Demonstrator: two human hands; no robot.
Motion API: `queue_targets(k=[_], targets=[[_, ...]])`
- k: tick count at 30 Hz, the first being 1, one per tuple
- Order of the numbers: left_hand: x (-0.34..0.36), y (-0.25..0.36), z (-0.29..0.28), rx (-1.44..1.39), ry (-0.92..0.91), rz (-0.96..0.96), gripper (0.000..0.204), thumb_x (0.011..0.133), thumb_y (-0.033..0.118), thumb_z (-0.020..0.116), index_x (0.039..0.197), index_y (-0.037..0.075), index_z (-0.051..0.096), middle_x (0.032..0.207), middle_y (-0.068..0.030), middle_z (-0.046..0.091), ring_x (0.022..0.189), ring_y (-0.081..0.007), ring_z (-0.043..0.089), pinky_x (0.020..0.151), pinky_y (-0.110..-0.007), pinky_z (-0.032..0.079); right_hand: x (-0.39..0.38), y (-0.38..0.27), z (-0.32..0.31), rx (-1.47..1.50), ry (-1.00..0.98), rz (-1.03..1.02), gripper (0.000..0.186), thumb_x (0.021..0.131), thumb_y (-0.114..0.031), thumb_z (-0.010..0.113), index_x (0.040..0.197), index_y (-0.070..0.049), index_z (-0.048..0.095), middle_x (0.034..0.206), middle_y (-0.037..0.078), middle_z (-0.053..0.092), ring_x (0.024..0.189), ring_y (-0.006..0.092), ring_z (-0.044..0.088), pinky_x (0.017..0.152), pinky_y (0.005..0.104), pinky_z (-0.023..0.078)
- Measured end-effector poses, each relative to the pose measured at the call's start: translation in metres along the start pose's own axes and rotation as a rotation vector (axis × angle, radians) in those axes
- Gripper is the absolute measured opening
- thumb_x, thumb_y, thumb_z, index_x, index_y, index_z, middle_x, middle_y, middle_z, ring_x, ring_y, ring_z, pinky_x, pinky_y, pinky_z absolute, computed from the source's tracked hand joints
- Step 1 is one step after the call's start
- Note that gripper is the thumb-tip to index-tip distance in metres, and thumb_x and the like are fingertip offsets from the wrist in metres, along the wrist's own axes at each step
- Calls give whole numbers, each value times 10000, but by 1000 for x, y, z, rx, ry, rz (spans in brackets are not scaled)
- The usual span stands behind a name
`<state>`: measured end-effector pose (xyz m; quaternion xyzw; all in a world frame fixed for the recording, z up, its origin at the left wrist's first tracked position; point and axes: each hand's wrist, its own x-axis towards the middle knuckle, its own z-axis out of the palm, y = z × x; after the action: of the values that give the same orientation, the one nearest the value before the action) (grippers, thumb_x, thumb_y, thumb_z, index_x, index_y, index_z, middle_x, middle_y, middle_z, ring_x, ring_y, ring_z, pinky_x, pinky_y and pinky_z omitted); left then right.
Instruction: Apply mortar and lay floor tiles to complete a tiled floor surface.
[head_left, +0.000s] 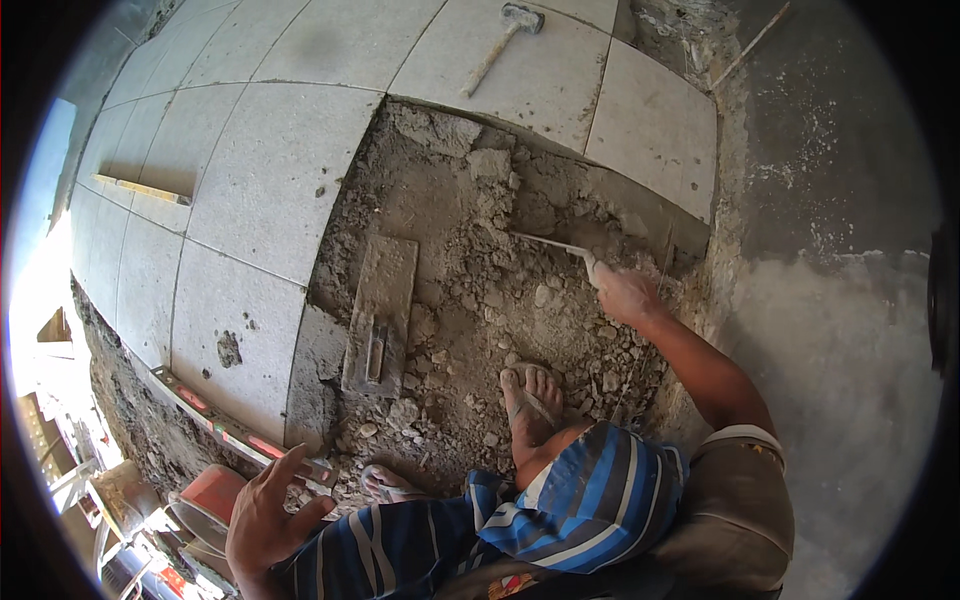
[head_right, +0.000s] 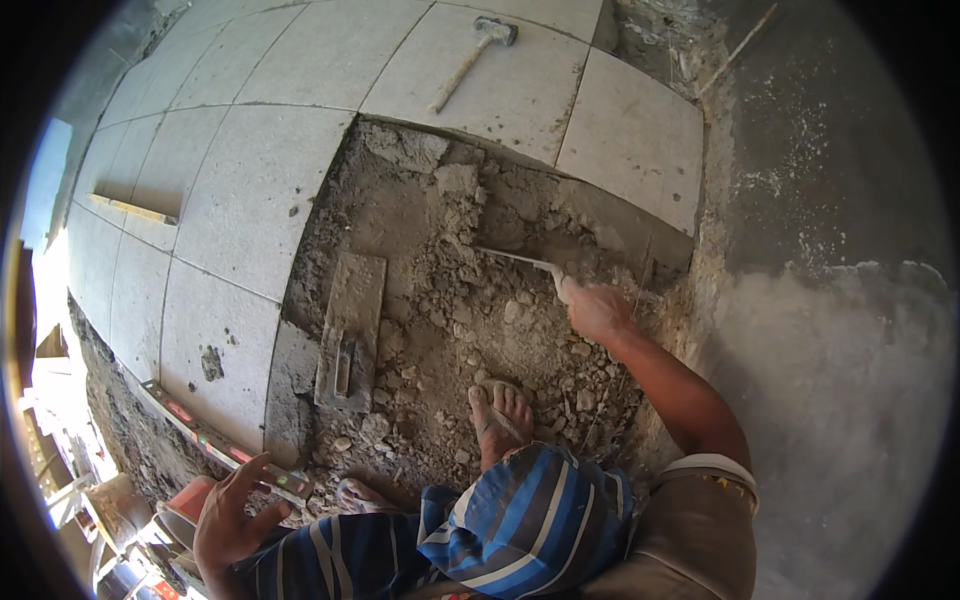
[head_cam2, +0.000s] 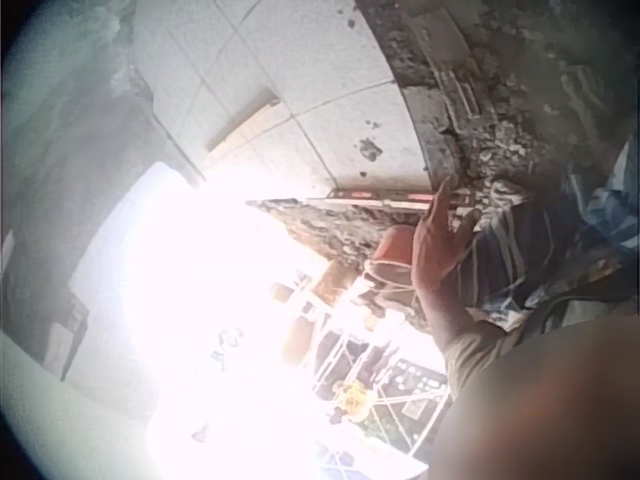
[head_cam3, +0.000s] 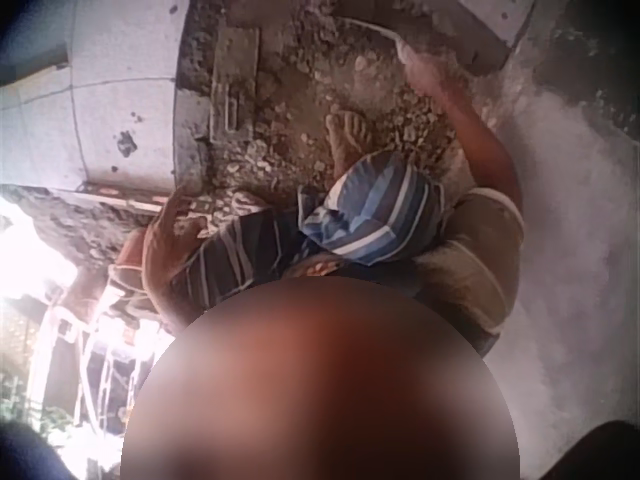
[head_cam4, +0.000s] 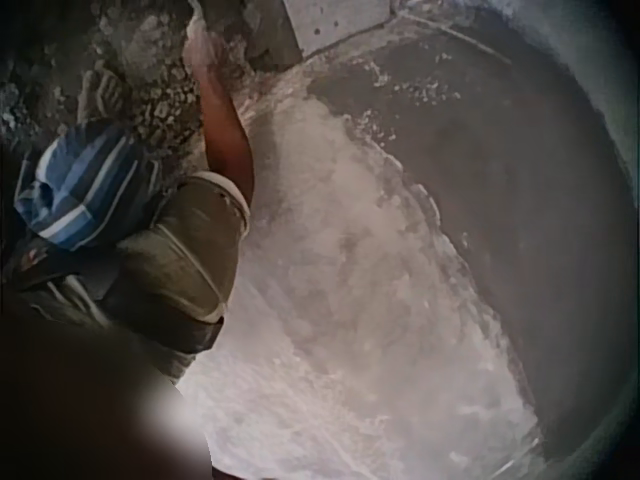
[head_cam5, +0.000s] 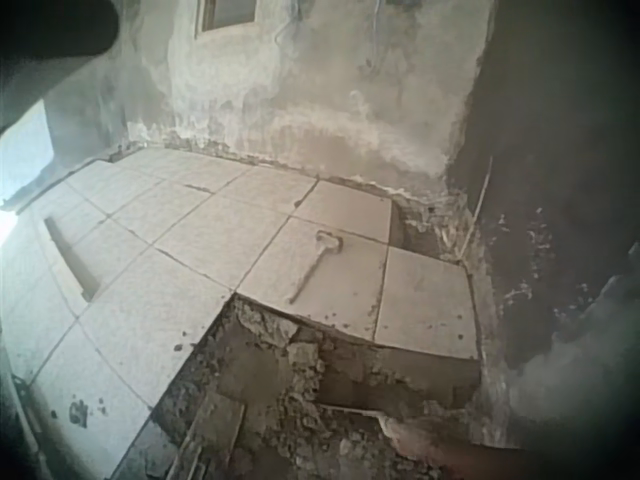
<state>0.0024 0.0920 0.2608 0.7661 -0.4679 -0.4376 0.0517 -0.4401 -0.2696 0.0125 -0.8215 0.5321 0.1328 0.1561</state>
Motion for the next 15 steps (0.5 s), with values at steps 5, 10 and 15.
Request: queue_targets(k=[5,10,15], targets=[[0,-5,-2,4,9,-18,741,835,352,830,1435,31,538,1120,-165,746,1047,-339,732,891,-435,560,23,-27,-22,-25,-15,-115,234,919,-178,655,1100,-76,547,920,205,713,872,436,700,744,579,529],[-7,2,-4,-8,1,-28,747,837,360,832,1444,42,538,1126,-169,745,1044,-337,735,883,-436,566,114,-65,-54,-15,179,-159,213,922,-178,633,1086,-70,552,969,195,722,913,441,697,778,589,522],[-24,6,1,-67,18,-73,750,832,382,834,1436,40,552,1126,-173,739,1056,-340,730,893,-433,560,201,-102,-66,-15,227,-125,214,915,-165,611,1114,-87,616,1059,220,730,999,449,695,832,576,542]])
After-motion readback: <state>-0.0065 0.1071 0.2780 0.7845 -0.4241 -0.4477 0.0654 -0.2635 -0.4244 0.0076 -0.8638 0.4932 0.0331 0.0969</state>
